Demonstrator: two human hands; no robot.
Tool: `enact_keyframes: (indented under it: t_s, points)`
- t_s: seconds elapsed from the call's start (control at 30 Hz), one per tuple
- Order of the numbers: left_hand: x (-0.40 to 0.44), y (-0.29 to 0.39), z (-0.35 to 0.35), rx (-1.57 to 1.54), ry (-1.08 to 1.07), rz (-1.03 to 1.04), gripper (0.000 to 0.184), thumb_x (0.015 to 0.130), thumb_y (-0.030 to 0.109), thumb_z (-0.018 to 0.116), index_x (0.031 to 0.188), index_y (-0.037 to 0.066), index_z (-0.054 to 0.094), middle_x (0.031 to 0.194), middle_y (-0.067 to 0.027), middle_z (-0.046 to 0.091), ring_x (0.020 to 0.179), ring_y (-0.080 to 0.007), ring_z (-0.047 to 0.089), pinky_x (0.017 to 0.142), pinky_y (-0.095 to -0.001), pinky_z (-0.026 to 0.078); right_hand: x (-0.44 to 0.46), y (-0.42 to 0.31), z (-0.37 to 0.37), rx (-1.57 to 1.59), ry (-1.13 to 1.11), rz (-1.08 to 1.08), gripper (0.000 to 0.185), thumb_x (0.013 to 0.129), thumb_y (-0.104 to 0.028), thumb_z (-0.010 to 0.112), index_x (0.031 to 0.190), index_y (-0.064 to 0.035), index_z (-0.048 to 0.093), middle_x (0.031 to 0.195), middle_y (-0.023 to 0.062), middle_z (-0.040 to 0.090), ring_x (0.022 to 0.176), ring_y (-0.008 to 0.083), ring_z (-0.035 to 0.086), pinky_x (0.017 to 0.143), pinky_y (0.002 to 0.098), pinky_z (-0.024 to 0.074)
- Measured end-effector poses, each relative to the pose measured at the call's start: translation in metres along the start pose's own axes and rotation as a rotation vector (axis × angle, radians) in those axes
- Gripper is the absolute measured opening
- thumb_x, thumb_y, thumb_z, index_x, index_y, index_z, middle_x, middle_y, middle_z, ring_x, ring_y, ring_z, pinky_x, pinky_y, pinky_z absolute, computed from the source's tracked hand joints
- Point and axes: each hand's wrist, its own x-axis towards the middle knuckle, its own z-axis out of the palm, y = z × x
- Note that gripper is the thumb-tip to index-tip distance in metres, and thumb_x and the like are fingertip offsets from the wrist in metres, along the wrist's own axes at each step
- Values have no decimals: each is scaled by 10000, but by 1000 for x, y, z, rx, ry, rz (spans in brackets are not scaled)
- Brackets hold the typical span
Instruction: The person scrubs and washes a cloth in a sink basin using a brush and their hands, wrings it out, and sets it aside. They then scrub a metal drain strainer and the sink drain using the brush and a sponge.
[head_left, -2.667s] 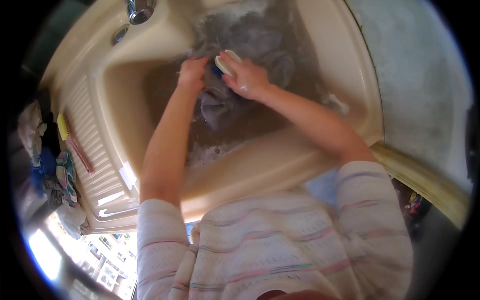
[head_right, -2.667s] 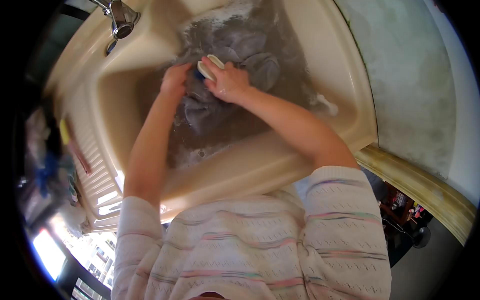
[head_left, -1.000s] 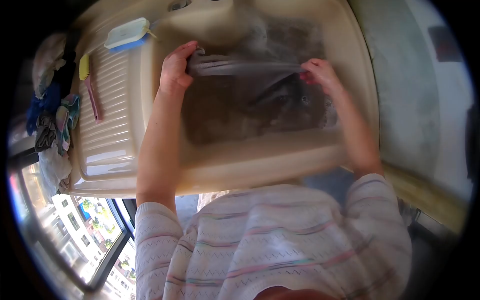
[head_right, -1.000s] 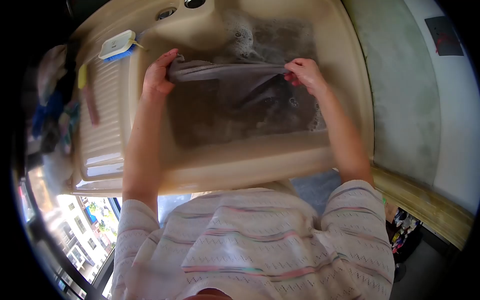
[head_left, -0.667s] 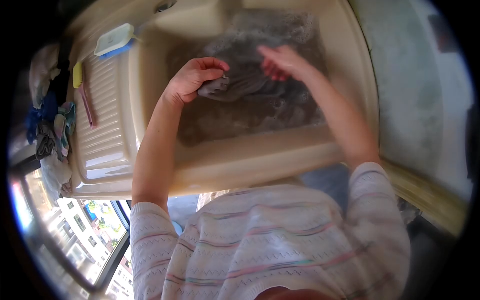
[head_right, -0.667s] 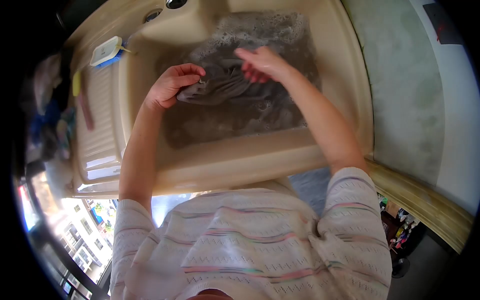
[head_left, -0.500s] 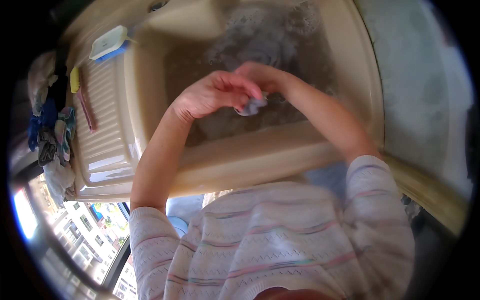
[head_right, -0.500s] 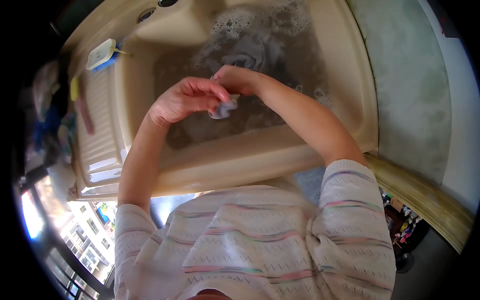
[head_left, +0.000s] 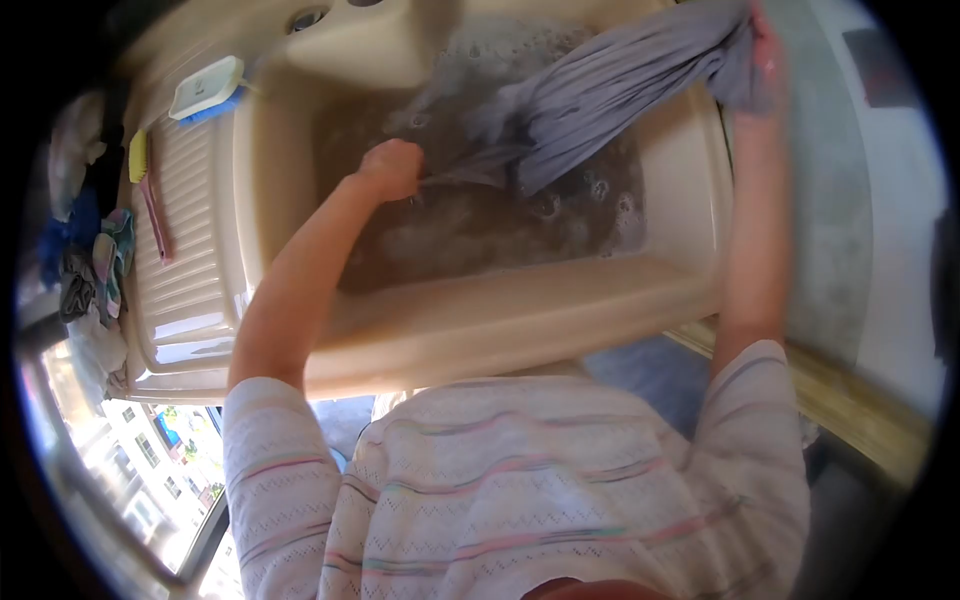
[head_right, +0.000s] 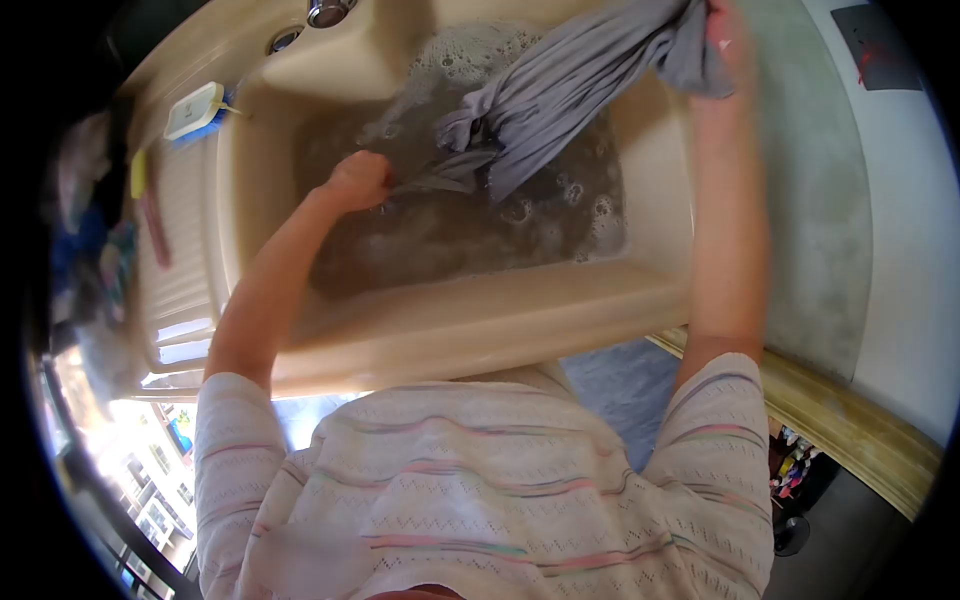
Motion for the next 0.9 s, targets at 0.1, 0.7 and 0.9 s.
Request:
enact_keyframes:
  t_s: [0.1, 0.7, 0.9]
  points:
    - [-39, -18, -21, 208, -176, -56, 186, 650, 52, 586, 819, 16, 656, 891, -185, 622, 911, -325, 587, 778, -383, 483, 13, -50, -19, -56, 296, 71, 293, 772, -242, 582, 995, -54, 548, 1107, 184, 521, 971, 339, 522, 847, 390, 446]
    - [38, 4, 19, -290, 152, -177, 238, 689, 151, 558, 905, 91, 640, 976, -146, 609, 965, -317, 558, 816, -402, 457, -37, 210, 16, -1580, -151, 542, 292, 734, -204, 572, 1022, -169, 605, 1040, 79, 597, 985, 292, 548, 844, 388, 436]
    - [5, -30, -7, 142, -342, -2, 257, 647, 217, 599, 815, 31, 658, 881, -186, 618, 878, -327, 586, 773, -391, 469, -29, 156, -4, -1422, 248, 28, 207, 739, -210, 627, 917, -107, 634, 846, 88, 644, 843, 272, 604, 726, 355, 483]
